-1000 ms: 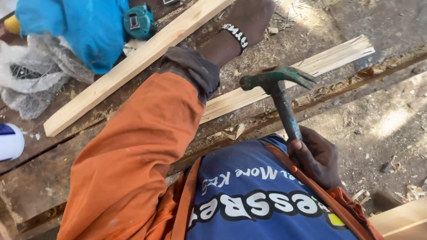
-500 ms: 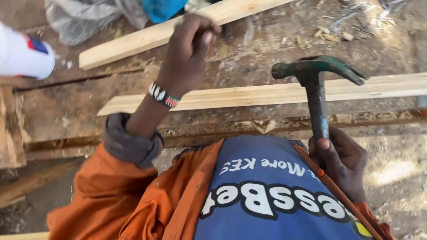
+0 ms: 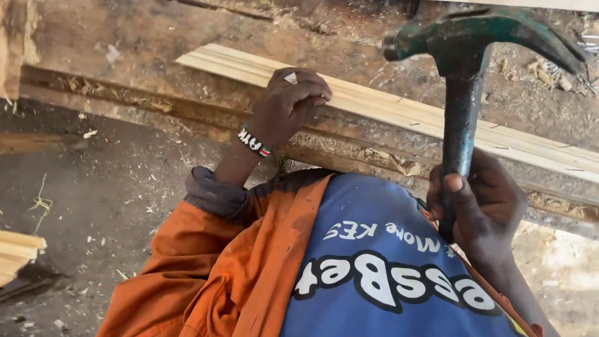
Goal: Hammering small nails into a decorative wooden molding strip on a workbench in a workshop environment.
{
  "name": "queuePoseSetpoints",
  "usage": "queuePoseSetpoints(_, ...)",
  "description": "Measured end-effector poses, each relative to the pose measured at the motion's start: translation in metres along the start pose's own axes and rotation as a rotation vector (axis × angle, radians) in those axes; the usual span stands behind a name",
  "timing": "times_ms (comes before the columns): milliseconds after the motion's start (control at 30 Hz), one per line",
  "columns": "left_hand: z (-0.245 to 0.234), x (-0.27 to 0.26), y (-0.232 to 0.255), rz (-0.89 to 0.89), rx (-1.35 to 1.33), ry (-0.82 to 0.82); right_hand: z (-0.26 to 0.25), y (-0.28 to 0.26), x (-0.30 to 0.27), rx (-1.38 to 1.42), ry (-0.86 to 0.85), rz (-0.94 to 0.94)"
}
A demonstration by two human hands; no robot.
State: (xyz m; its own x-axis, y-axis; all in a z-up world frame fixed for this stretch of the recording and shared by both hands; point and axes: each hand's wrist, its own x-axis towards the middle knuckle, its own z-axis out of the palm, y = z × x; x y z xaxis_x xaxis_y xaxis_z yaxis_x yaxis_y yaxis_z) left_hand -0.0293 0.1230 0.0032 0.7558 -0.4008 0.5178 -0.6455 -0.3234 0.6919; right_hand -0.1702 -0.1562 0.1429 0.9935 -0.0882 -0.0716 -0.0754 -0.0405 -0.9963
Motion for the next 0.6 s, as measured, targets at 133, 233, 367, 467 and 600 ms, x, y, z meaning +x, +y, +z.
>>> queuePoseSetpoints(133, 0.002, -0.006, -0.005, -0.033, -0.017, -0.007, -0.002, 0.027, 0.006, -0.002, -0.177, -0.213)
queuePoseSetpoints(233, 0.002, -0.005, -0.007, 0.023, 0.007, 0.018, 0.005, 0.027, 0.006, -0.071, -0.216, -0.140)
queuePoseSetpoints(367, 0.009, -0.012, -0.016, 0.018, 0.038, 0.041, 0.013, 0.025, 0.000, -0.248, -0.113, 0.035)
queuePoseSetpoints(467, 0.014, -0.016, -0.022, 0.038, 0.056, 0.067, 0.016, 0.021, -0.006, -0.338, -0.093, 0.103)
queuePoseSetpoints(600, 0.010, -0.010, -0.013, 0.062, 0.023, 0.060, 0.014, 0.017, -0.016, -0.368, -0.070, 0.022)
